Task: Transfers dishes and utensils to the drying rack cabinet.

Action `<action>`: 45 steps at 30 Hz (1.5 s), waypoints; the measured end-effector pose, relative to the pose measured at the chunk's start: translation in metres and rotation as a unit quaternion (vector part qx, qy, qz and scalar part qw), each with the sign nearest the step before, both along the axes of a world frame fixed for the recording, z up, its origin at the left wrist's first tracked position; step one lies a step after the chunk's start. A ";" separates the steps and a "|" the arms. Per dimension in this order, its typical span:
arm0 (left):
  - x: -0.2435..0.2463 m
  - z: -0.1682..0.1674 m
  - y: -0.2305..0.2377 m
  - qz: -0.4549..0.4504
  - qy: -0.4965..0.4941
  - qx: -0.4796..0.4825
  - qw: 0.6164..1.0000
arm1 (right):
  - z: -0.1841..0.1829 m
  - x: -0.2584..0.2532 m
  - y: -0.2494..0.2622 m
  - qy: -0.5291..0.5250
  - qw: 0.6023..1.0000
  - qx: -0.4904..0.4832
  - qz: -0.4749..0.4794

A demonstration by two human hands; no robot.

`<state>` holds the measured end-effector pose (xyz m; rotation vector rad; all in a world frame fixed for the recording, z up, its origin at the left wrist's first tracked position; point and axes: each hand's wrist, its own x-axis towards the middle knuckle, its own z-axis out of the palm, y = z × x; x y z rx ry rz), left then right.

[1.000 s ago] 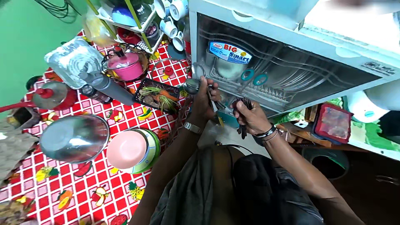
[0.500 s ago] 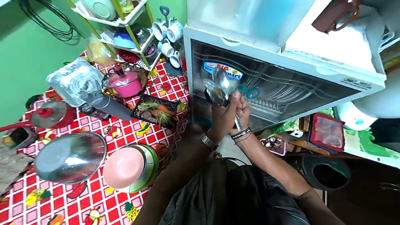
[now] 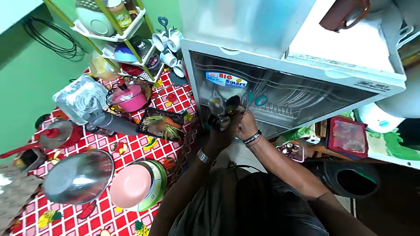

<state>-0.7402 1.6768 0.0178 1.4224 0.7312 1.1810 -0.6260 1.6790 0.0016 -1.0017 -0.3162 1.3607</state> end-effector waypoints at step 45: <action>0.043 -0.021 0.013 -0.137 0.332 0.082 0.930 | 0.006 0.131 -0.091 -0.144 0.989 -0.022 0.021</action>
